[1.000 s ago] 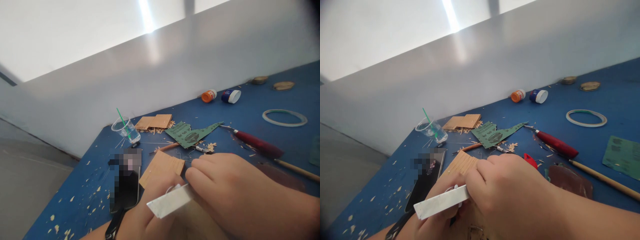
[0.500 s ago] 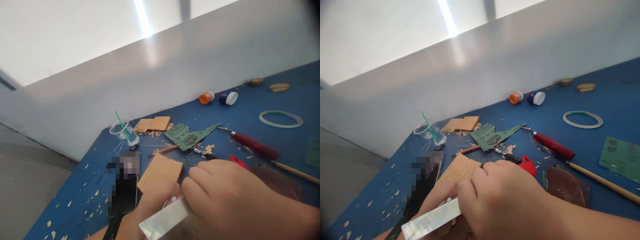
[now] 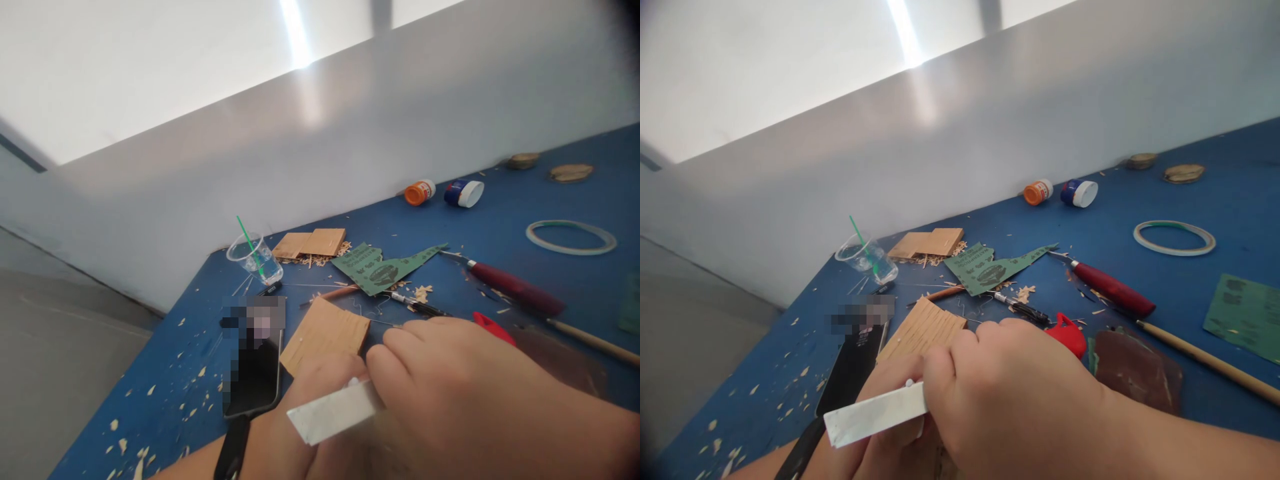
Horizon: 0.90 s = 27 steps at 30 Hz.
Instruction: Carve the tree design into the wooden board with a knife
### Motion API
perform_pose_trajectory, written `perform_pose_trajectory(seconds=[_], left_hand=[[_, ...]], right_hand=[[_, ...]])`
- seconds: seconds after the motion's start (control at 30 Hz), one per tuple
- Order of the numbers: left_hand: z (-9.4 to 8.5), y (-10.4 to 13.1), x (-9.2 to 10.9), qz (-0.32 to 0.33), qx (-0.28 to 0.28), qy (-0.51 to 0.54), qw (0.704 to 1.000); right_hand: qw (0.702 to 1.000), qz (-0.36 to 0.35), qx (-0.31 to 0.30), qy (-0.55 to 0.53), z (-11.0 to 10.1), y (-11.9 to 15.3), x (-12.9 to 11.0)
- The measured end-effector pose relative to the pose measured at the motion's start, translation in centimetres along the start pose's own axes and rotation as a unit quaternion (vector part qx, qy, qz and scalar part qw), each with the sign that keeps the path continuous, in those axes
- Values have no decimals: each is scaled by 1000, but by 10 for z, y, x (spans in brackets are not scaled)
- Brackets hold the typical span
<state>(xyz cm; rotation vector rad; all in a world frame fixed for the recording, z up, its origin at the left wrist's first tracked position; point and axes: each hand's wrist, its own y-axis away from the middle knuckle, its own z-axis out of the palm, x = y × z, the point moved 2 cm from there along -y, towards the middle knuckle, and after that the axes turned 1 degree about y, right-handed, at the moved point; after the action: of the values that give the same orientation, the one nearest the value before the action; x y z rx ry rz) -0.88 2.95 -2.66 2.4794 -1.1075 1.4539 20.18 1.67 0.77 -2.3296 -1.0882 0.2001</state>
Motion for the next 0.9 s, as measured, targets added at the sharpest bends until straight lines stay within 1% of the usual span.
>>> perform_pose_trajectory(seconds=[0.1, 0.13, 0.27, 0.37, 0.5, 0.6, 0.7, 0.8, 0.9], left_hand=[[3, -4, 5, -38, 3, -4, 999], [3, -5, 7, -40, 1, -5, 999], [3, -4, 9, -36, 6, -13, 999], [3, -3, 7, -33, 16, -19, 999], [5, -5, 6, -22, 4, 2, 1000], [7, -7, 8, -17, -11, 7, 1000], [8, -5, 9, -25, -7, -16, 1000], [6, 0, 4, -65, 50, -33, 996], [5, 0, 0, -26, 4, -12, 1000]], right_hand=[[1000, -1, -16, -1, 0, 2, 0], [1000, -1, -23, 4, 1, 2, 0], [999, -10, -34, 20, 3, 3, 0], [999, -17, -32, 28, 1, 1, 0], [997, -44, -48, 46, -3, -1, -1], [996, -52, -56, 52, -3, -2, -1], [995, -62, -52, 63, -2, -2, 0], [996, -58, -33, 61, -3, -2, 0], [998, -37, 1, 53, -3, -3, 0]])
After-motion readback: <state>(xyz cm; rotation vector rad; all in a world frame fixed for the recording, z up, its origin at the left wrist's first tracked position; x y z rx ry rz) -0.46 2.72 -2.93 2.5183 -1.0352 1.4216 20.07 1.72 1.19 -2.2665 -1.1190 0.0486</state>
